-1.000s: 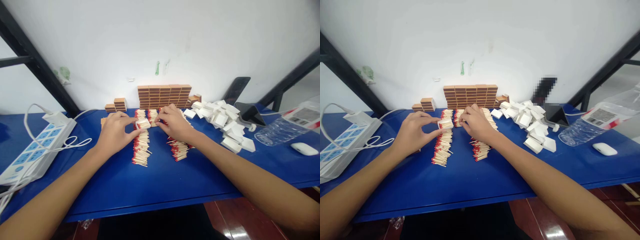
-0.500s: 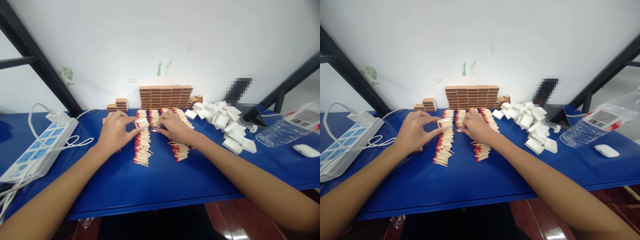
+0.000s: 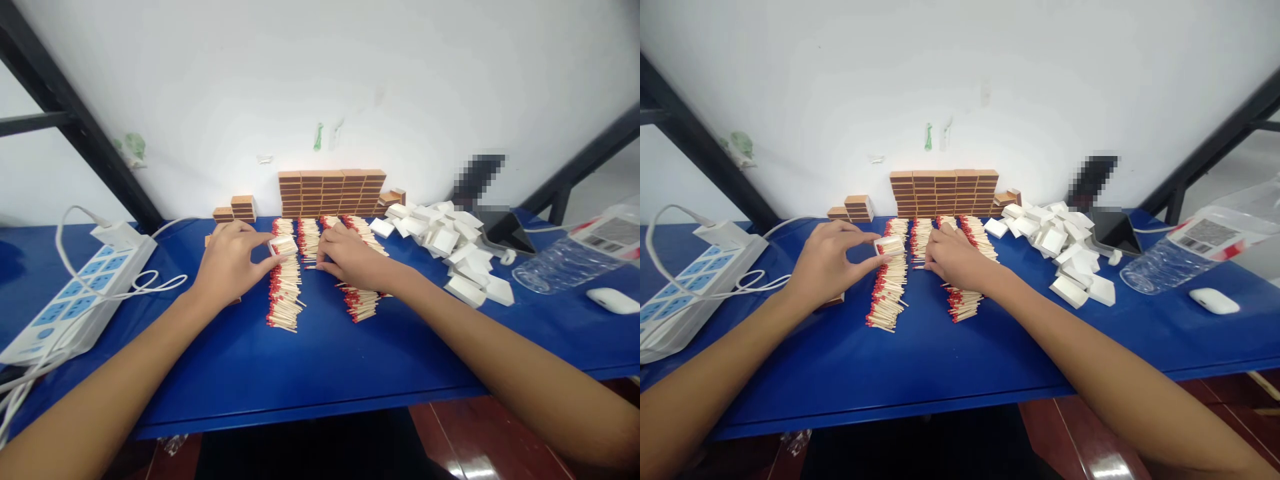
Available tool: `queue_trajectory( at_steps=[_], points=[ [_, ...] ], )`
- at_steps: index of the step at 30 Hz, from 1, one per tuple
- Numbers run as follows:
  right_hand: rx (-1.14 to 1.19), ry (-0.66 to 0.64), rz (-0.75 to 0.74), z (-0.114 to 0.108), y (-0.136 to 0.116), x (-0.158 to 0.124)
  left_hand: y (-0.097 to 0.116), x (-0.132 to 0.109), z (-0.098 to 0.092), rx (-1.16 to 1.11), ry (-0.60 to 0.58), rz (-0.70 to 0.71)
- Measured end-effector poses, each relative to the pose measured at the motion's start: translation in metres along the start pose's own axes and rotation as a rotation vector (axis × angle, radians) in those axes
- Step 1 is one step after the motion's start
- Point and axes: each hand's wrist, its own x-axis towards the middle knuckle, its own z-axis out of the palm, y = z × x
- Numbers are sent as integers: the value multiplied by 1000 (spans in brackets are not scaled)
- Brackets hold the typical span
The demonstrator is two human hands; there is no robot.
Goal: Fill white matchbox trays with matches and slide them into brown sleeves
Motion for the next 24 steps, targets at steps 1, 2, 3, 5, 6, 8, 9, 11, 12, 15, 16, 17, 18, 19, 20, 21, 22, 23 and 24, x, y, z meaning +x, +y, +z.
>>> queue_trajectory(
  at_steps=[1, 2, 3, 5, 6, 8, 9, 11, 12, 15, 16, 17, 18, 19, 20, 21, 22, 23, 24],
  points=[
    [1, -6, -2, -1, 0, -1, 0, 0, 0, 1, -3, 1],
    [7, -7, 0, -1, -1, -1, 0, 0, 1, 2, -5, 2],
    [16, -5, 4, -2, -1, -2, 0, 0, 1, 3, -8, 2],
    [39, 5, 9, -4, 0, -3, 0, -1, 1, 4, -16, 6],
    [47, 10, 5, -5, 1, -3, 0, -1, 2, 5, -20, 11],
    [57, 13, -5, -7, 2, -4, 0, -1, 2, 7, -27, 13],
    [61, 11, -7, -8, 2, -4, 0, -1, 1, 10, -31, 9],
    [67, 10, -8, -9, 2, -5, 0, -1, 1, 15, -35, 0],
    [68, 10, -7, -10, 2, -5, 0, 0, 1, 16, -36, -4],
    [67, 5, -8, -12, 0, -7, 0, 0, 0, 18, -43, -2],
    [65, -4, -8, -12, -1, -7, -1, -1, 1, 18, -47, -1],
    [64, -13, -8, -12, -1, -7, -1, -1, 1, 18, -50, -1],
    [61, -21, -9, -12, -2, -7, -1, -1, 1, 16, -49, 0],
    [60, -23, -12, -12, -2, -7, -2, -1, 1, 14, -47, 1],
    [60, -20, -17, -11, -2, -7, -2, -1, 2, 10, -45, 2],
    [61, -14, -24, -10, -2, -7, -2, -1, 2, 6, -45, 2],
    [63, -9, -30, -9, -2, -7, -3, -1, 2, 1, -46, 1],
    [67, -7, -34, -8, -2, -7, -3, -1, 3, -3, -48, -2],
    [72, -8, -35, -7, -1, -6, -3, -1, 3, -7, -52, -4]
  ],
)
